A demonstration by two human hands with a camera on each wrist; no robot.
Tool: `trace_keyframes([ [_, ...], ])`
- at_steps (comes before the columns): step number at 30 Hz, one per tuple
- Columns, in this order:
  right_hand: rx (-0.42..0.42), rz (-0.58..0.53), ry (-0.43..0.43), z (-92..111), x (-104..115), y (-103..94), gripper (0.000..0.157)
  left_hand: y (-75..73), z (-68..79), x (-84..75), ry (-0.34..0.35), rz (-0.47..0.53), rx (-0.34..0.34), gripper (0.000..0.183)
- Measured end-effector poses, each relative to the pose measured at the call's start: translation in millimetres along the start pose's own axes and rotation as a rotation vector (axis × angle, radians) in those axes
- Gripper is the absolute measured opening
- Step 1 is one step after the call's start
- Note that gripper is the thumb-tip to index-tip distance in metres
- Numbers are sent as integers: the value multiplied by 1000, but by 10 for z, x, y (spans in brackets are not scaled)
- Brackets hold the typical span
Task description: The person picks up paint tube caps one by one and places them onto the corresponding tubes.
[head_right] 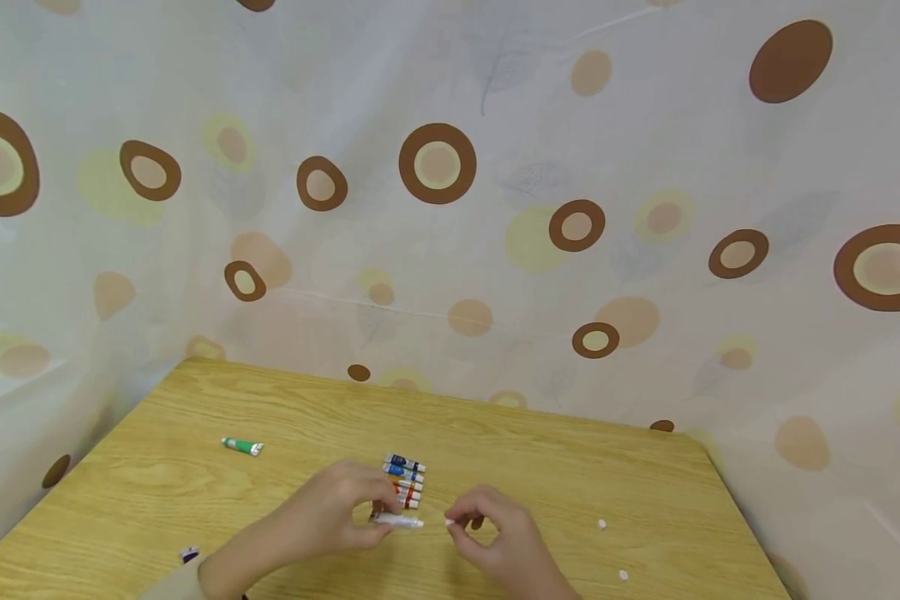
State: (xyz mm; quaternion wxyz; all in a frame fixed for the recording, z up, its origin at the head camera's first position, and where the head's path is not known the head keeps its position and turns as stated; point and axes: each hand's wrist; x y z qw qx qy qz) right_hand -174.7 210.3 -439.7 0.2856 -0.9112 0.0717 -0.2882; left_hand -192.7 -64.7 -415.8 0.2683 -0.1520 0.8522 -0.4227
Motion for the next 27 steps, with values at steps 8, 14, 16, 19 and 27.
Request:
trace_keyframes([
  [8,-24,-20,-48,-81,56,100,33,17,-43,-10,3,17,-6,10],
  [14,-28,-42,-54,-99,71,141,32,28,-61,-12,17,26,-13,8],
  [16,-29,-44,-48,-102,78,148,32,32,-68,-15,33,32,-24,8],
  [19,-35,-42,-42,-106,89,153,31,39,-76,-18,55,38,-40,9],
  [27,-68,-28,-18,-109,87,163,32,40,-84,-25,66,33,-56,10],
])
Point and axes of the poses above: each hand's wrist, its own z-axis away from the middle knuckle, its own y-axis out of the palm, x = y × z, and after that the axes turned 3 degrees about -y, right-handed
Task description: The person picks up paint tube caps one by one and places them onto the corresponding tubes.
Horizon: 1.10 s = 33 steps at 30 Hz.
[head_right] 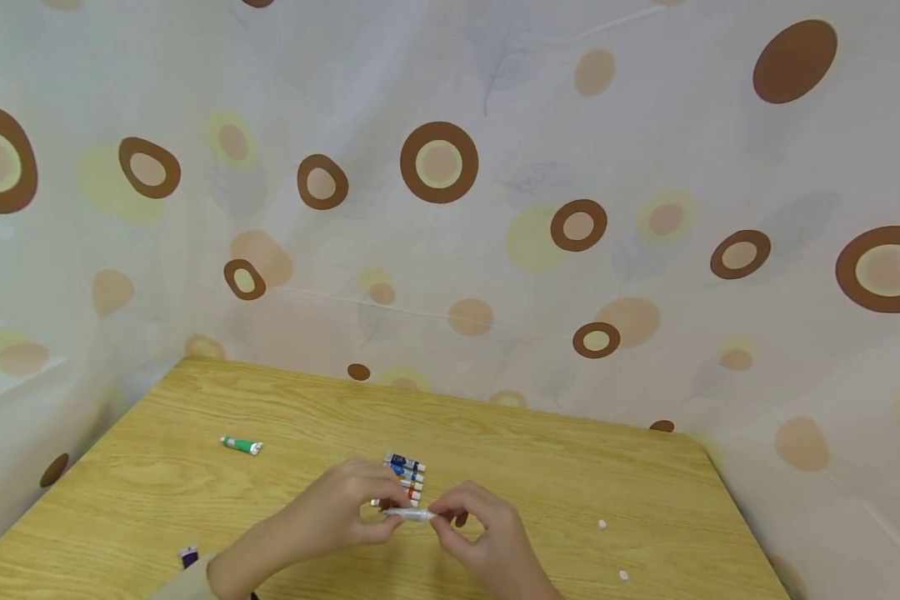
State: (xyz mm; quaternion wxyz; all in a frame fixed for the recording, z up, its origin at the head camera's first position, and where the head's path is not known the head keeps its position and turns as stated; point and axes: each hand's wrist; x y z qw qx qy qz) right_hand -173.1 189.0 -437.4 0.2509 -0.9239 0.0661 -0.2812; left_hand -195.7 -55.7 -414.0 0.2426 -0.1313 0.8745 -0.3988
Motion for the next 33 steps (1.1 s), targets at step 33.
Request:
trace_keyframes([
  [33,4,-33,181,-28,88,10,19,21,1,42,-12,124,-33,9],
])
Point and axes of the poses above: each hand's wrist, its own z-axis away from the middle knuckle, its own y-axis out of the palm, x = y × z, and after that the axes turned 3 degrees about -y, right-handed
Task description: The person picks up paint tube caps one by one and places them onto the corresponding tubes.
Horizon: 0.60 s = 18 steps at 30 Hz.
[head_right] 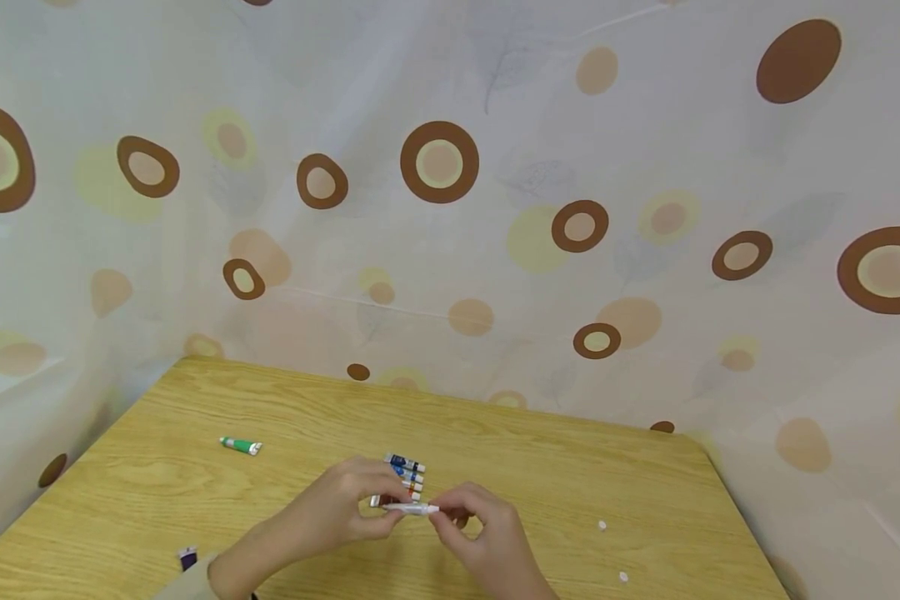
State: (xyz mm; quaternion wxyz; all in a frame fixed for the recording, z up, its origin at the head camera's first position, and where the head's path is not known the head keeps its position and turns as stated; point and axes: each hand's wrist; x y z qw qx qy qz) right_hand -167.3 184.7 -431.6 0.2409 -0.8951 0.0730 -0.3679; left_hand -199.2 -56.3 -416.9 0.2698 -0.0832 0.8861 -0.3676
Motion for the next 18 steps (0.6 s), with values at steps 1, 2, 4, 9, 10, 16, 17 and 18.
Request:
trace_keyframes([
  [1,1,3,-1,1,0,-2,19,-2,-1,-3,0,-1,2,9],
  [2,3,7,1,1,1,-4,18,-5,-2,-5,-2,-4,5,9],
  [4,9,20,6,1,-1,-10,17,-10,-2,-8,-10,-9,12,9],
  [9,27,87,-21,-1,-11,-32,29,-25,8,-11,-43,-11,38,9],
  [10,28,104,-42,0,-16,-37,34,-29,10,-12,-51,-9,43,9],
  [16,19,157,-169,9,-63,-54,51,-46,11,-10,-78,0,65,9],
  [17,13,157,-185,8,-70,-53,50,-45,10,-8,-74,3,66,9],
  [18,9,155,-198,7,-76,-50,49,-41,9,-6,-68,5,67,9],
])
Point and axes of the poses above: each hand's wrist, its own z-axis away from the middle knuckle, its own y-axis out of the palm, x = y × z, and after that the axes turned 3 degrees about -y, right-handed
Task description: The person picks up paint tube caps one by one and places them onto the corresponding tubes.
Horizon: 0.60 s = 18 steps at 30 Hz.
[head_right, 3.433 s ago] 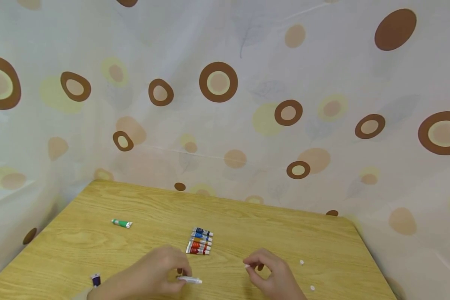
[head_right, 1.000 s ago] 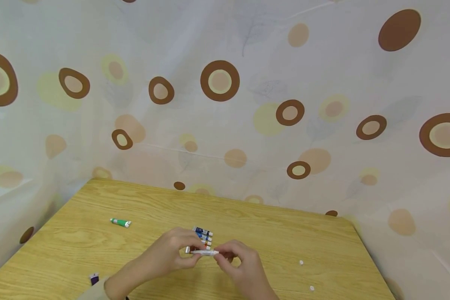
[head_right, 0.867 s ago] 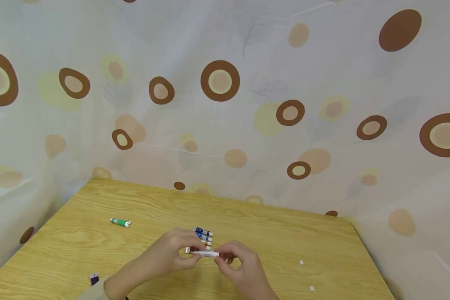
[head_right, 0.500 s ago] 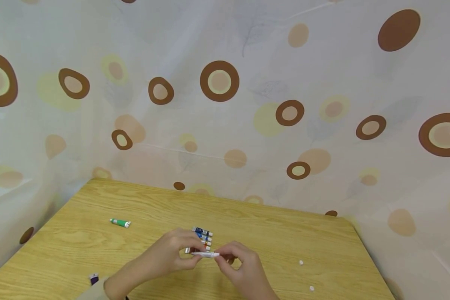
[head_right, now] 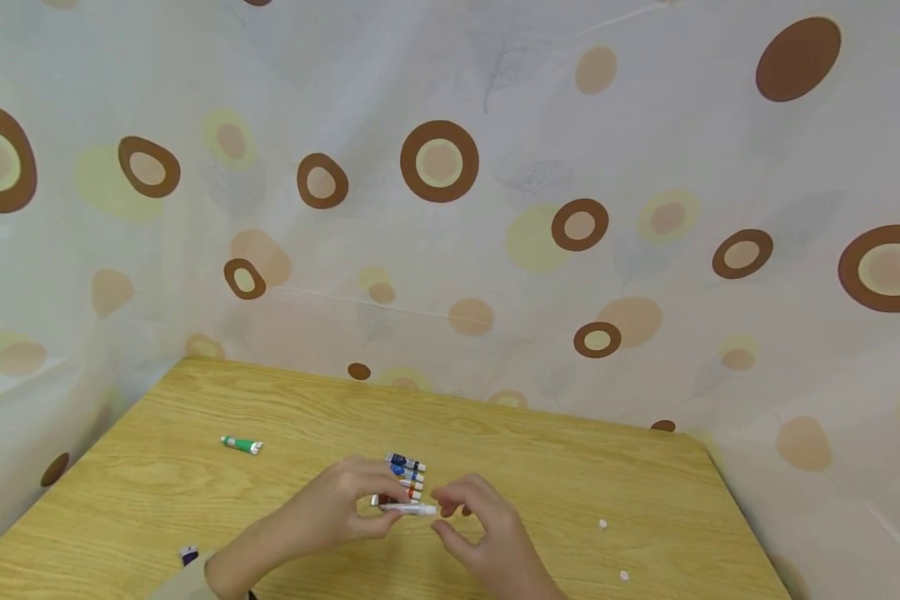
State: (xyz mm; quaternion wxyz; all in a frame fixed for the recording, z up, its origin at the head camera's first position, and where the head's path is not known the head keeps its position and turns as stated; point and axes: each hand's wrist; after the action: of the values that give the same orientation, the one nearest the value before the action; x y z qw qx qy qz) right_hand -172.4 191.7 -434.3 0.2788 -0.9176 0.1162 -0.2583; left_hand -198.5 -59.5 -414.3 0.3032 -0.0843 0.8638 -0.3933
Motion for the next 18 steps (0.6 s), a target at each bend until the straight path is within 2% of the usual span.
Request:
trace_keyframes([
  [4,-18,-13,-24,-9,2,8,41,13,-7,4,48,-4,-9,10],
  [8,-10,-33,3,-18,33,2,36,14,-9,-2,87,-20,-15,10],
  [18,13,-76,29,-4,49,-9,23,2,-12,-26,96,-36,-2,9],
])
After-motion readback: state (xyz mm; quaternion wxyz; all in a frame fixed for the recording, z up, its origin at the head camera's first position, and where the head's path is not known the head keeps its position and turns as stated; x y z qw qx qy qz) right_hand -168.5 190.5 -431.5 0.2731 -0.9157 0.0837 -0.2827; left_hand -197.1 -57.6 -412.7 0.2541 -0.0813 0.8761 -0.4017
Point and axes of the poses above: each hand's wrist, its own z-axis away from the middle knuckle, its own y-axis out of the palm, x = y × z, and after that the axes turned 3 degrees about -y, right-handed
